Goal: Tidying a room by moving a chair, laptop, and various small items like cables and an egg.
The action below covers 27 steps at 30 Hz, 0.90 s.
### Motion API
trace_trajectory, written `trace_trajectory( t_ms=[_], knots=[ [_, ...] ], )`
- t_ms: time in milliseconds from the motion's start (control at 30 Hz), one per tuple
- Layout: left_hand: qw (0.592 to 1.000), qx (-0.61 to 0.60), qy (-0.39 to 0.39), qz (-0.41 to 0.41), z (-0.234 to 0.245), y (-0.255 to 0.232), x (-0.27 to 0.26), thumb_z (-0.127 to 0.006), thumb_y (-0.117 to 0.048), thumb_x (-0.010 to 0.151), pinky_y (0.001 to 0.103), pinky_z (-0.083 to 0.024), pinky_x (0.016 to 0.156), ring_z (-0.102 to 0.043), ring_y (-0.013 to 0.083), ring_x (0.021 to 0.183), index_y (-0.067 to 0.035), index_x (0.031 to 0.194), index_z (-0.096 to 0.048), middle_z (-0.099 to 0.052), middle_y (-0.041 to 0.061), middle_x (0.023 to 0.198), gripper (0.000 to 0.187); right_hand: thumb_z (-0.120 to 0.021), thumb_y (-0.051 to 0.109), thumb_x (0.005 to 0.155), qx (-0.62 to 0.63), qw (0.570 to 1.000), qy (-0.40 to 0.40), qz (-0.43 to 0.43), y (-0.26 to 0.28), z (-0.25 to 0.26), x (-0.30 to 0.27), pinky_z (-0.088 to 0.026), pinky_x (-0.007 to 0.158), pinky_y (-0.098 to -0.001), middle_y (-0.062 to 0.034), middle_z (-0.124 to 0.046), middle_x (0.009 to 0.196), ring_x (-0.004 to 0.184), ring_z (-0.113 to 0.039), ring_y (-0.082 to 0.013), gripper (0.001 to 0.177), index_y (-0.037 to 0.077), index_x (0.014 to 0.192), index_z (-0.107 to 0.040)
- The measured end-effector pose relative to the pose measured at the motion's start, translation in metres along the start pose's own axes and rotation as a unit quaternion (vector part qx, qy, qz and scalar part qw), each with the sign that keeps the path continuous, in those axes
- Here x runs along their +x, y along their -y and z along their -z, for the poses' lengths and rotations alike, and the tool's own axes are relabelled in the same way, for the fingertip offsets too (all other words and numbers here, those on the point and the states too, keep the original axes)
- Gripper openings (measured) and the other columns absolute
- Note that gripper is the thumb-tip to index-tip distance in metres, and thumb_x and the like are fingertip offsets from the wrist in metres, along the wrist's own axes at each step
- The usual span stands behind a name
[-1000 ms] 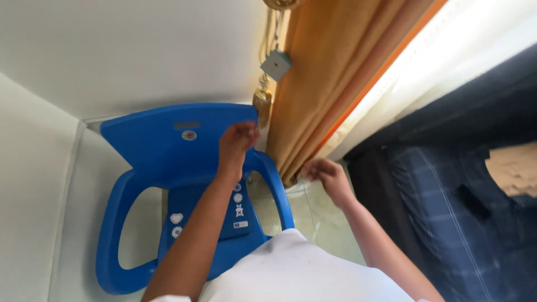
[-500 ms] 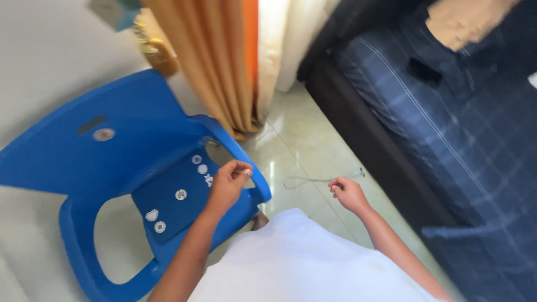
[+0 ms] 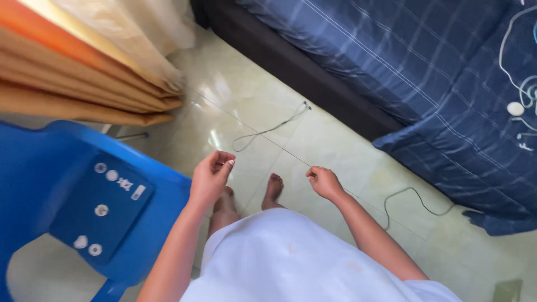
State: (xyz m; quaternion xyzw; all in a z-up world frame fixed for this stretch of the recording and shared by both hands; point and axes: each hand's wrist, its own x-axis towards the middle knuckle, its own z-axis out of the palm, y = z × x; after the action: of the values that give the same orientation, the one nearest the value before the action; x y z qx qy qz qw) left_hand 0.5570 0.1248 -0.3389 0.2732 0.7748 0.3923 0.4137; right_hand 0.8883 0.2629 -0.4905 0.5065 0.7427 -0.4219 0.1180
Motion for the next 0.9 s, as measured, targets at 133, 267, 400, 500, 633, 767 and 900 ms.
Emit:
trace_trajectory(
  t_ms=[133,267,400,500,633,767,900],
  knots=[
    [0.998,0.034,0.033,0.029,-0.078,0.007,0.007,-0.070,-0.016,0.092,0.030,-0.056,0.073,-0.071,0.0143,0.079,-0.005,0.103,-0.072,-0.076,0.006,0.088,0.015,-0.065,0.011,0.089,0.002,1.000,-0.006,0.020,-0.031,0.003,0.008,-0.057,0.084,-0.0417,-0.0129,-0.076,0.101,0.093,-0.072,-0.0308,0.014,0.008,0.099,-0.073],
    [0.995,0.094,0.033,0.003,-0.135,0.035,0.028,-0.071,-0.014,0.090,0.033,-0.056,0.074,-0.073,0.0206,0.081,-0.007,0.099,-0.072,-0.075,0.008,0.091,0.011,-0.064,0.008,0.087,0.009,0.996,-0.021,0.081,-0.049,0.001,0.031,-0.057,0.083,-0.0433,-0.0134,-0.074,0.101,0.092,-0.071,-0.0330,0.013,0.007,0.097,-0.072],
    [0.982,0.180,0.027,-0.051,-0.167,0.080,0.064,-0.071,-0.009,0.085,0.039,-0.056,0.075,-0.070,0.0284,0.086,-0.009,0.094,-0.071,-0.071,0.010,0.094,0.009,-0.065,0.006,0.088,0.026,0.995,-0.039,0.083,-0.055,-0.017,0.072,-0.056,0.081,-0.0434,-0.0130,-0.073,0.099,0.090,-0.071,-0.0335,0.008,0.006,0.094,-0.070],
    [0.968,0.247,0.042,-0.023,-0.180,0.141,0.089,-0.070,-0.007,0.082,0.044,-0.055,0.077,-0.068,0.0315,0.089,-0.011,0.091,-0.072,-0.069,0.010,0.092,0.010,-0.065,0.007,0.088,0.038,0.996,-0.041,0.064,-0.056,-0.044,0.105,-0.056,0.080,-0.0441,-0.0124,-0.072,0.098,0.089,-0.070,-0.0337,0.006,0.006,0.093,-0.069],
    [0.950,0.307,0.064,-0.003,-0.196,0.230,0.139,-0.069,-0.009,0.082,0.046,-0.054,0.080,-0.066,0.0339,0.094,-0.012,0.089,-0.073,-0.068,0.011,0.093,0.009,-0.064,0.005,0.087,0.034,0.995,-0.060,0.069,-0.077,-0.102,0.176,-0.055,0.079,-0.0456,-0.0132,-0.070,0.097,0.090,-0.068,-0.0354,0.006,0.006,0.091,-0.069],
    [0.925,0.371,0.076,0.002,-0.201,0.300,0.160,-0.067,-0.010,0.083,0.047,-0.052,0.084,-0.063,0.0351,0.098,-0.011,0.088,-0.072,-0.068,0.011,0.098,0.007,-0.063,0.002,0.087,-0.050,0.992,-0.077,0.083,-0.088,-0.154,0.215,-0.054,0.082,-0.0476,-0.0127,-0.067,0.100,0.096,-0.064,-0.0356,0.006,0.005,0.089,-0.068],
    [0.913,0.404,0.061,-0.007,-0.218,0.348,0.197,-0.069,-0.011,0.083,0.047,-0.048,0.085,-0.061,0.0338,0.099,-0.010,0.087,-0.070,-0.068,0.010,0.098,0.004,-0.064,0.000,0.084,-0.135,0.983,-0.075,0.099,-0.104,-0.187,0.264,-0.054,0.084,-0.0476,-0.0126,-0.064,0.103,0.103,-0.062,-0.0337,0.008,0.004,0.090,-0.067]
  ],
)
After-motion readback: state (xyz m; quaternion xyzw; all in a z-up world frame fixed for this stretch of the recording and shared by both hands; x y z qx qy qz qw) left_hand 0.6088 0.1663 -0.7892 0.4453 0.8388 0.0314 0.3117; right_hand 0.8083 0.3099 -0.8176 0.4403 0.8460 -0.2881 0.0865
